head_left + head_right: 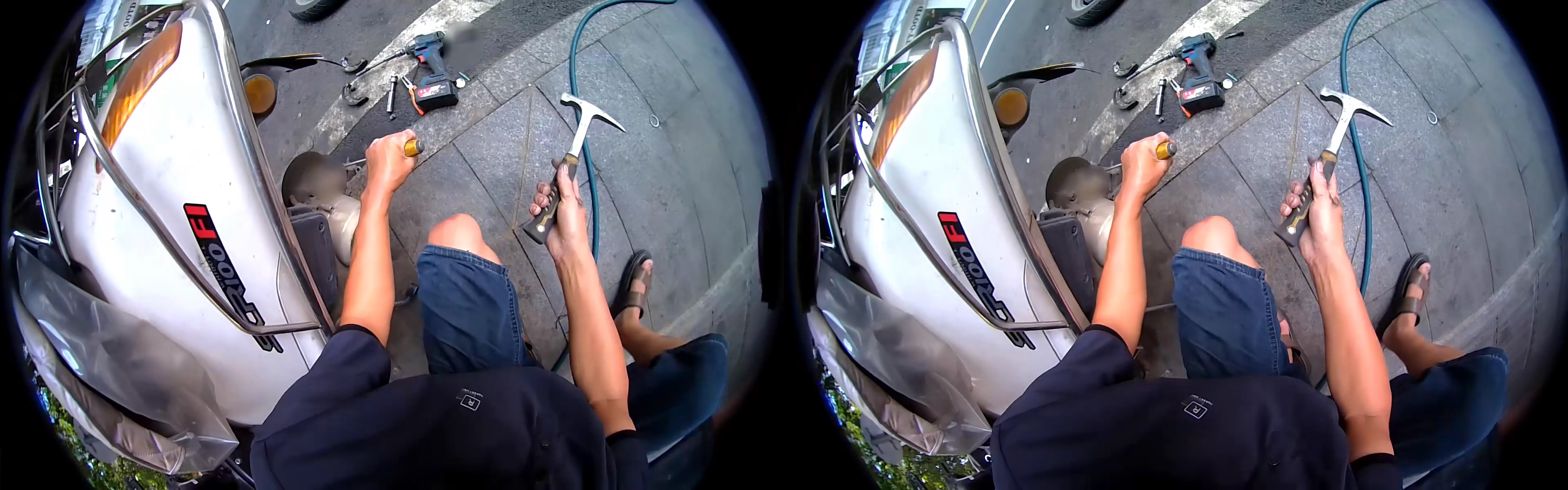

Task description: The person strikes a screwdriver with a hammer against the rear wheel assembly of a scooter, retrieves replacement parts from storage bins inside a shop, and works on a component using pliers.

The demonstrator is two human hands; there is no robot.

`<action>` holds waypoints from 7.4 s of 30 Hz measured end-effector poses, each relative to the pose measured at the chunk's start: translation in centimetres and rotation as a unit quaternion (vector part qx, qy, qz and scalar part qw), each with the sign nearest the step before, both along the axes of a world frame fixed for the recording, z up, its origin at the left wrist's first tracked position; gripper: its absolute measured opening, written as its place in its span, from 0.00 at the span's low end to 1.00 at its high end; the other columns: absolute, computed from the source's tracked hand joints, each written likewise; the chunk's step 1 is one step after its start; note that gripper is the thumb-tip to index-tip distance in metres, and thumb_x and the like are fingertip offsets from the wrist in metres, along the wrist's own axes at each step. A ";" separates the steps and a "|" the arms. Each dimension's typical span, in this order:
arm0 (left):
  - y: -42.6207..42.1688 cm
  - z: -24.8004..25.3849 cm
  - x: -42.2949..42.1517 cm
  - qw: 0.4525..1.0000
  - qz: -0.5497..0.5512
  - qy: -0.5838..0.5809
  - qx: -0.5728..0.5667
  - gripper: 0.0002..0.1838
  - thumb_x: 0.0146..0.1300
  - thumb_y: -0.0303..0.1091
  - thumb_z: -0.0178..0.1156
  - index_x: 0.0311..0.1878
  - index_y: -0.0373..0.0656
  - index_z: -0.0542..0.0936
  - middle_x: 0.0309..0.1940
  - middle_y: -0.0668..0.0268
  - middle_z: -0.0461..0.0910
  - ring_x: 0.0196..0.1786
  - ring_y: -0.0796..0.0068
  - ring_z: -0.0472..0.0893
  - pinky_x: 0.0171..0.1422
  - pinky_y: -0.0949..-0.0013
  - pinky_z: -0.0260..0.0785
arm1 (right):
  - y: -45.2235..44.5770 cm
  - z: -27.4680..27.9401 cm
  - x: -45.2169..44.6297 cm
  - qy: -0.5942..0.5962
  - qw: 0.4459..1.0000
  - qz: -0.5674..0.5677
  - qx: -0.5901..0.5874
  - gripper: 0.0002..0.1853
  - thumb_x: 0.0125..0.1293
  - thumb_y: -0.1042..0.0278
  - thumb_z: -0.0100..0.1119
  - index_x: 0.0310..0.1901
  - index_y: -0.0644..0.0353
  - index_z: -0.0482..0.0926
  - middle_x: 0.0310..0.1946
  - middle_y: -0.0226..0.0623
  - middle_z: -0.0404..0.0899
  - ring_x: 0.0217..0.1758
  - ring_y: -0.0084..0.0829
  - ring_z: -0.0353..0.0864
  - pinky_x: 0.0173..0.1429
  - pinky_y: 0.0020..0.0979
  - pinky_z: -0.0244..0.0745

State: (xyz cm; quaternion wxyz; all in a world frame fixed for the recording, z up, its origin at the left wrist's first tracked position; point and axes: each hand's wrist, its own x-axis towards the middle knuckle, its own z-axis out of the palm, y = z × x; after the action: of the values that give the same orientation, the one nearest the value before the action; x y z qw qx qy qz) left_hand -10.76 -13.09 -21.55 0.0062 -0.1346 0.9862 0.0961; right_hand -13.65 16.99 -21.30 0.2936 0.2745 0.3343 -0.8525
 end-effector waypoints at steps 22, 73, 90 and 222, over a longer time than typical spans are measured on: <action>0.0 -2.0 -0.3 0.992 -0.039 -0.089 -0.075 0.12 0.46 0.33 0.64 0.37 0.51 0.83 0.29 0.58 0.82 0.35 0.54 0.82 0.39 0.58 0.73 | -2.6 -8.1 9.7 0.195 0.958 0.199 0.067 0.24 0.73 0.46 0.48 0.40 0.66 0.67 0.15 0.29 0.66 0.13 0.20 0.66 0.17 0.24 0.64; -0.6 -2.0 0.2 0.999 -0.033 -0.023 -0.019 0.10 0.41 0.28 0.66 0.31 0.44 0.79 0.25 0.59 0.81 0.32 0.57 0.82 0.37 0.63 0.72 | -10.5 -10.2 15.7 0.195 0.969 0.150 0.039 0.23 0.70 0.56 0.55 0.46 0.75 0.68 0.16 0.31 0.69 0.15 0.21 0.67 0.20 0.25 0.63; -0.6 -1.9 0.4 0.997 -0.045 -0.032 -0.045 0.11 0.40 0.26 0.65 0.31 0.43 0.78 0.26 0.59 0.80 0.32 0.57 0.82 0.37 0.63 0.72 | -9.4 -10.5 14.9 0.286 0.940 0.142 0.122 0.17 0.70 0.61 0.54 0.44 0.71 0.70 0.15 0.33 0.70 0.16 0.19 0.69 0.19 0.24 0.65; 42.3 29.0 2.2 0.751 -0.362 -0.359 0.419 0.24 0.60 0.37 0.60 0.60 0.44 0.73 0.49 0.55 0.79 0.54 0.54 0.77 0.58 0.55 0.69 | 29.6 18.8 1.6 0.254 0.812 0.267 0.452 0.14 0.68 0.61 0.57 0.39 0.66 0.76 0.27 0.37 0.81 0.26 0.25 0.80 0.32 0.28 0.77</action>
State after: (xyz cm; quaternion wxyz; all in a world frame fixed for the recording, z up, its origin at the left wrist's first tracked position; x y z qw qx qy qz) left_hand -8.54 29.19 7.46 0.4500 0.2238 0.7469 0.4353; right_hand -12.10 46.62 -2.48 0.2573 0.0493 0.8046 -0.5328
